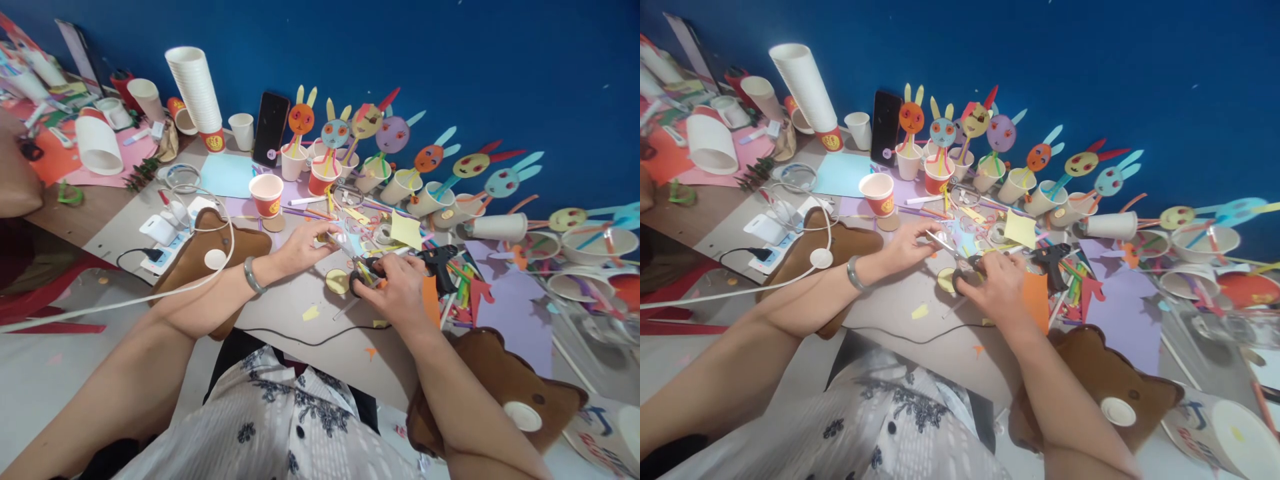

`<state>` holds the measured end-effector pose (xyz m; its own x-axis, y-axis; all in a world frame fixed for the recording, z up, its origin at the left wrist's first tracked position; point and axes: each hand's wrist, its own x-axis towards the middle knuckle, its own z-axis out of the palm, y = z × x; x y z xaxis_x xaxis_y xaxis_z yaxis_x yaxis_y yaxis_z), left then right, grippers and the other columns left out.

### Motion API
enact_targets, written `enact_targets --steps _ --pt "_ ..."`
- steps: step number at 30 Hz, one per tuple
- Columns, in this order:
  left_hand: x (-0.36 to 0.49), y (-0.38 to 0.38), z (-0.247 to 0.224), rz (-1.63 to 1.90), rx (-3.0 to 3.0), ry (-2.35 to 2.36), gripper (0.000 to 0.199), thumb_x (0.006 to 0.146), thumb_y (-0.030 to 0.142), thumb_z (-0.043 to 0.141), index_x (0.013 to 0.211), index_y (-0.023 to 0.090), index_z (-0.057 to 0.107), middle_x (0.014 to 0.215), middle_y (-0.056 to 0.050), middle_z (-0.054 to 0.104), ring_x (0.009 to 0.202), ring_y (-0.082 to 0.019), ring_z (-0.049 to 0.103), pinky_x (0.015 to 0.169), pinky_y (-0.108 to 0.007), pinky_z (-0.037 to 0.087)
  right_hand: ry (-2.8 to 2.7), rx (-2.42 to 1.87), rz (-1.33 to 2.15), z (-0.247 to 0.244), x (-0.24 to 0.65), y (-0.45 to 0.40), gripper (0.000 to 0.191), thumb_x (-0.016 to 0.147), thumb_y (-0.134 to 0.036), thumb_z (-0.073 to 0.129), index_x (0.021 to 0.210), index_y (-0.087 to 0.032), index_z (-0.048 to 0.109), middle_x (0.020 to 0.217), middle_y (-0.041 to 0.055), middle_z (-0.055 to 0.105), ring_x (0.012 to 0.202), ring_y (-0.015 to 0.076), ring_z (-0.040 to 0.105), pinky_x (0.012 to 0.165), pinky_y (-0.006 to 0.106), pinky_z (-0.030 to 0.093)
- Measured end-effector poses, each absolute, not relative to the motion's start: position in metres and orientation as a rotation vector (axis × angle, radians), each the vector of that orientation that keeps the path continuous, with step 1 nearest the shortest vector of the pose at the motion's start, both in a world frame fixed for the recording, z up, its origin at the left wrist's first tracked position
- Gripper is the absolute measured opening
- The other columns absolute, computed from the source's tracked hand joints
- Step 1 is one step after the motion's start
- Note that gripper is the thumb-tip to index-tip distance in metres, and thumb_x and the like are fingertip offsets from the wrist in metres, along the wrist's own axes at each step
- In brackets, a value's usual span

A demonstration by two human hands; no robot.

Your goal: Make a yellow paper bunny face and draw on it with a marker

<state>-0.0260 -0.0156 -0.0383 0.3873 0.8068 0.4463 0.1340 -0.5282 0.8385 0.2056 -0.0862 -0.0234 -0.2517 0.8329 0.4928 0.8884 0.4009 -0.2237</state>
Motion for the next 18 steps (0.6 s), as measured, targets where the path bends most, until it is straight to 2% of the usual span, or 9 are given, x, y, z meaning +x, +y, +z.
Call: enact_targets --steps 5,10,15,18 --pt "-0.024 -0.015 -0.041 1.162 1.888 0.785 0.017 0.089 0.024 0.070 0.104 0.016 0.073 0.104 -0.008 0.079 0.091 -0.016 0.072 0.084 -0.029 0.059 -2.114 -1.502 -0.140 -0.024 0.206 -0.086 0.031 0.077 -0.042 0.067 0.074 -0.026 0.040 0.068 -0.0001 0.061 0.066 0.0201 0.054 0.082 0.040 0.039" --pt "-0.024 -0.015 -0.042 1.151 1.872 0.786 0.016 0.089 0.025 0.068 0.103 0.018 0.073 0.105 -0.007 0.077 0.094 -0.017 0.070 0.084 -0.030 0.059 -2.115 -1.531 -0.104 -0.026 0.207 -0.085 0.031 0.076 -0.039 0.068 0.073 -0.026 0.040 0.066 -0.0005 0.059 0.064 0.0202 0.052 0.081 0.040 0.038" --pt "-0.025 -0.018 -0.034 1.132 1.867 0.792 0.013 0.092 0.029 0.067 0.095 0.017 0.072 0.096 -0.005 0.076 0.089 -0.015 0.069 0.083 -0.029 0.058 -2.112 -1.582 -0.019 -0.029 0.211 -0.082 0.029 0.078 -0.035 0.065 0.069 -0.027 0.038 0.060 -0.0024 0.052 0.060 0.0191 0.048 0.077 0.039 0.038" --pt "-0.026 -0.020 -0.029 1.153 1.901 0.777 0.016 0.094 0.032 0.067 0.096 0.018 0.072 0.098 -0.006 0.077 0.091 -0.016 0.069 0.084 -0.029 0.056 -2.040 -1.629 0.046 -0.031 0.214 -0.079 0.030 0.079 -0.035 0.061 0.066 -0.027 0.035 0.055 -0.0029 0.047 0.059 0.0192 0.045 0.072 0.037 0.037"
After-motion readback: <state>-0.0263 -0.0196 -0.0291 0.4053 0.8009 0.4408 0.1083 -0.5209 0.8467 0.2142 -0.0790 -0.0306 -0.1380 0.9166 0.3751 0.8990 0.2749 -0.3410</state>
